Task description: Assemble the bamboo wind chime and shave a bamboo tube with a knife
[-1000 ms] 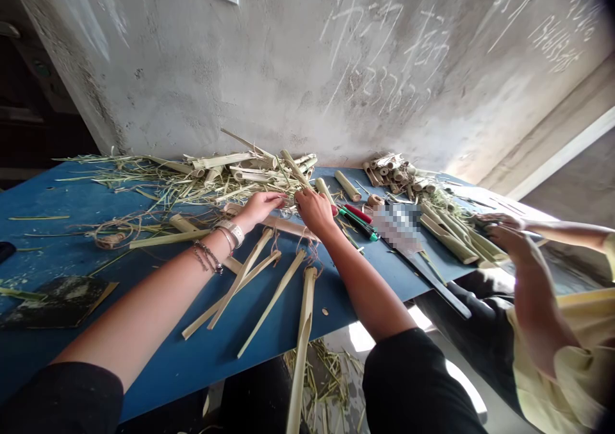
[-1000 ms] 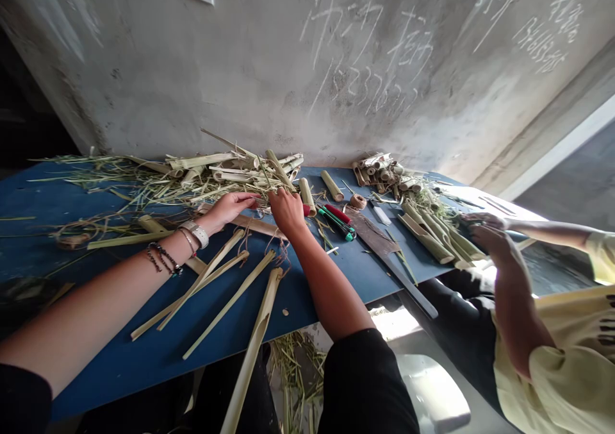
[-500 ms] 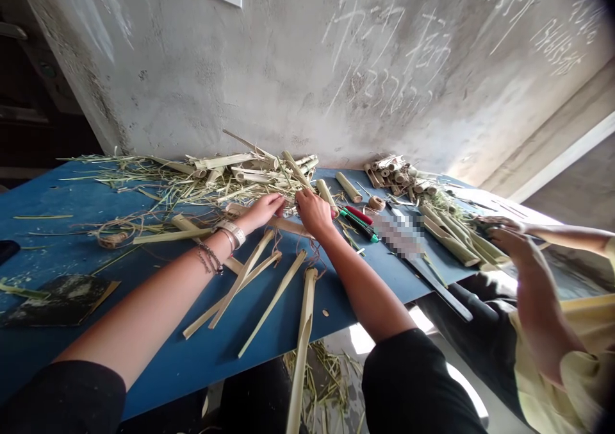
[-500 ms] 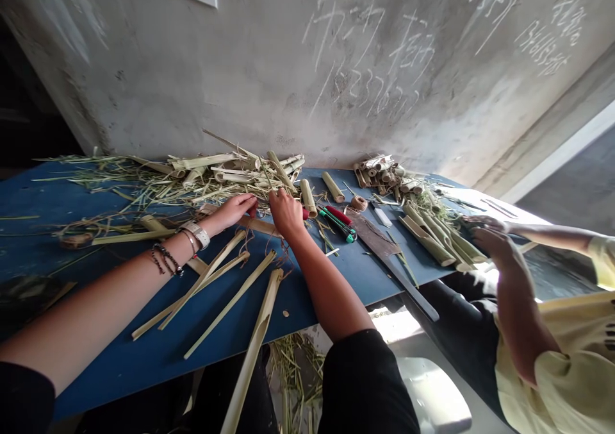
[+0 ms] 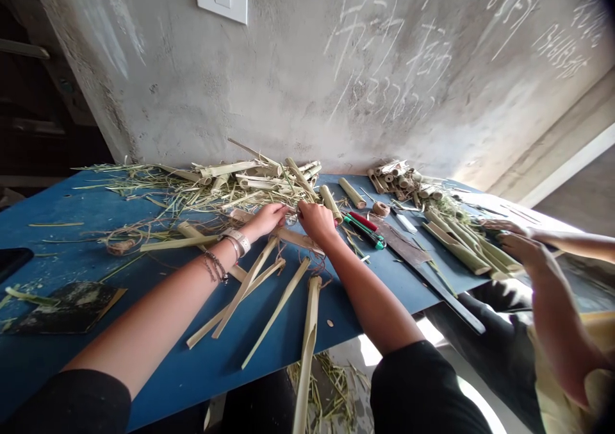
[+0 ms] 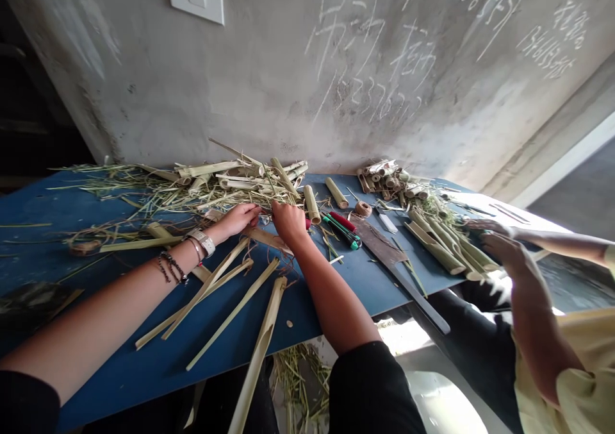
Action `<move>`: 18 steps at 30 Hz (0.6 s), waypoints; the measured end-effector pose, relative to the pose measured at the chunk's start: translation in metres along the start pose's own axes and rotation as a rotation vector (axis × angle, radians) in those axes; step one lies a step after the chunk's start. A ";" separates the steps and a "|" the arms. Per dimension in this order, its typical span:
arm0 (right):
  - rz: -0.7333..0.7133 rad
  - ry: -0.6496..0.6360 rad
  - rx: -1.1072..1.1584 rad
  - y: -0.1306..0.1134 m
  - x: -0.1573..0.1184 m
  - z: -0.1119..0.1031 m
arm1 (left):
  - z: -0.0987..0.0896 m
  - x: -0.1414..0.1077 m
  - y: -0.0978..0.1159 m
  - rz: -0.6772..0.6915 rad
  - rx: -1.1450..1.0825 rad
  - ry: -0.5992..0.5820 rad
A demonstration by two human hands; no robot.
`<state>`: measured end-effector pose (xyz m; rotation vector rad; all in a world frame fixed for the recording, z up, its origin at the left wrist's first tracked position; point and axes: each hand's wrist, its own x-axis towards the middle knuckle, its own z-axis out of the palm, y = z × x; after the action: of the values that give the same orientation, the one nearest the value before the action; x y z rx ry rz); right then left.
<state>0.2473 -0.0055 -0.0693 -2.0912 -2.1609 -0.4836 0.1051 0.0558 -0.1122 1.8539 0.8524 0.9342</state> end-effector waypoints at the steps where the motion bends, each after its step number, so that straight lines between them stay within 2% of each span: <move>1: 0.001 -0.002 0.004 0.000 0.000 0.000 | 0.000 0.000 0.000 -0.006 -0.003 -0.006; 18: 0.099 -0.033 0.072 -0.002 -0.003 -0.007 | 0.002 -0.008 0.012 -0.006 0.035 -0.033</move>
<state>0.2449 -0.0101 -0.0642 -2.1690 -2.0470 -0.3582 0.1051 0.0439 -0.1039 1.8905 0.8595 0.8878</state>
